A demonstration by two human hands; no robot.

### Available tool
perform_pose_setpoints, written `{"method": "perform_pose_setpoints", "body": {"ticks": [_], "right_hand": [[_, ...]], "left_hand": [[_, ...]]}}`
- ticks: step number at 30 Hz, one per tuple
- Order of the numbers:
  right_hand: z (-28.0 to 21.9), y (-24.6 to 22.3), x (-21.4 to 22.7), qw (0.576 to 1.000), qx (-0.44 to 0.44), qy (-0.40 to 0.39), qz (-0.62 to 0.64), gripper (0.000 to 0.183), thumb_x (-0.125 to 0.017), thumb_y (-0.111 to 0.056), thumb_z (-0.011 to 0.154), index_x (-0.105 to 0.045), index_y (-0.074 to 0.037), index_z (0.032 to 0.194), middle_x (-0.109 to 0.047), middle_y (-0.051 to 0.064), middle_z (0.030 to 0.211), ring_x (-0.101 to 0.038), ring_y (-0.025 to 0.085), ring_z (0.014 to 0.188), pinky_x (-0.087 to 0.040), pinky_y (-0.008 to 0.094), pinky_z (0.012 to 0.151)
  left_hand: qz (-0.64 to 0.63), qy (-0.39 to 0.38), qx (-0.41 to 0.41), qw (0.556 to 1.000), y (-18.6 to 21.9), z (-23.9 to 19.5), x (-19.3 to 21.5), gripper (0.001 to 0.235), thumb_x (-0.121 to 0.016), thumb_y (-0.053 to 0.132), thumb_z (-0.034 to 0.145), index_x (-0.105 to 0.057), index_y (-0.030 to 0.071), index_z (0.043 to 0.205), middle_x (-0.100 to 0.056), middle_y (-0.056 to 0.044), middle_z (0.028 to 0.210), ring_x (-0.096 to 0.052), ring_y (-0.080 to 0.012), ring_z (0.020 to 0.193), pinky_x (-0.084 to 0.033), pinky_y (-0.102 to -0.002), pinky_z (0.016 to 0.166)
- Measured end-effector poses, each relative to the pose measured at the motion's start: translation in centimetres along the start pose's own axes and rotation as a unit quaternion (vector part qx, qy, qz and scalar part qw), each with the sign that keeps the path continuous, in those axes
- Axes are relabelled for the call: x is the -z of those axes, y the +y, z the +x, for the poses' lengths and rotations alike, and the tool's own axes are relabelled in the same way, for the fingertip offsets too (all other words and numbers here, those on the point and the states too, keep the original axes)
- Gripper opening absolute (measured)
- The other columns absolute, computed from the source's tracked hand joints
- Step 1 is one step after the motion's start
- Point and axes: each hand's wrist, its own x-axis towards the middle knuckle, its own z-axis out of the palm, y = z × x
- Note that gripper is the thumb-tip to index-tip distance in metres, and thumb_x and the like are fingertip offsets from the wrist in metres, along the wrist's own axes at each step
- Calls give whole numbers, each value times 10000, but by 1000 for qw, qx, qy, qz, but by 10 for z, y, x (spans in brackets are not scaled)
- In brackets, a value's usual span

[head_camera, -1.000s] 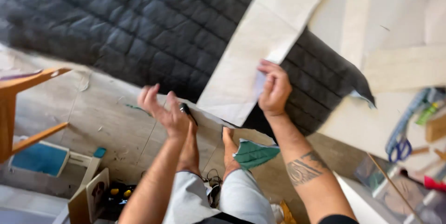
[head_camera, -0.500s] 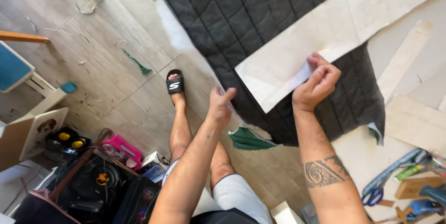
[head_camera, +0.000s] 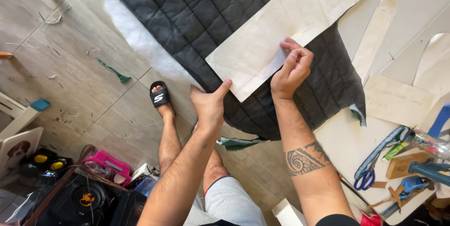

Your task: Cutting quilted fabric along a paper template using scissors

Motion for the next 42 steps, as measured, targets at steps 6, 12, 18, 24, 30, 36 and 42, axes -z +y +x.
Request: {"method": "perform_pose_setpoints", "body": {"ticks": [6, 12, 18, 24, 30, 36, 42], "right_hand": [[-1, 1, 1, 1000, -6, 7, -24, 178, -427, -103, 1077, -495, -31, 929, -758, 159, 922, -727, 313, 1031, -581, 371, 861], [1, -18, 9, 1000, 6, -3, -21, 182, -455, -157, 1086, -521, -52, 952, -774, 97, 964, -744, 230, 976, -573, 320, 870], [-17, -52, 17, 996, -52, -59, 46, 221, -494, -186, 1067, -548, -46, 905, -733, 100, 757, -671, 189, 600, -541, 269, 576], [-22, -40, 21, 968, -32, -244, 57, 258, -613, -187, 1043, -651, -103, 802, -674, -3, 610, -598, 158, 482, -509, 256, 502], [-35, -24, 12, 959, -12, -282, 37, 228, -657, -162, 1043, -661, -71, 833, -650, 44, 611, -581, 209, 493, -501, 297, 509], [-42, -25, 5, 960, -13, -279, 38, 236, -653, -187, 1053, -678, -71, 849, -650, 44, 621, -583, 237, 516, -502, 317, 524], [-45, -18, 4, 959, 36, -283, 7, 188, -668, -166, 1045, -671, -59, 891, -595, 86, 626, -591, 295, 543, -519, 358, 555]], "left_hand": [[-53, 14, -1, 999, -31, 19, -4, 366, -990, 20, 584, -705, 38, 813, -702, -72, 703, -673, -141, 606, -534, -268, 544], [-53, -16, -16, 998, -27, 13, -3, 414, -1008, 50, 639, -720, -23, 928, -726, -92, 835, -670, -129, 795, -562, -307, 697], [-79, 6, -1, 997, -29, 15, 1, 369, -1002, 26, 604, -728, 17, 851, -705, -79, 717, -665, -150, 617, -545, -294, 552], [-88, 4, 13, 996, -28, 14, -6, 356, -1001, 27, 570, -731, 25, 802, -716, -81, 688, -673, -131, 599, -548, -289, 526], [-90, 0, 10, 996, -11, 6, -7, 369, -1002, 53, 572, -724, 16, 811, -710, -69, 692, -661, -116, 621, -550, -297, 558], [-96, -13, -2, 995, -12, 4, -9, 356, -997, 60, 595, -712, 14, 804, -699, -54, 694, -643, -96, 647, -549, -281, 587], [-93, -22, -5, 995, -13, -3, -9, 337, -988, 47, 611, -711, 29, 802, -704, -48, 695, -645, -88, 658, -551, -279, 605]]}}
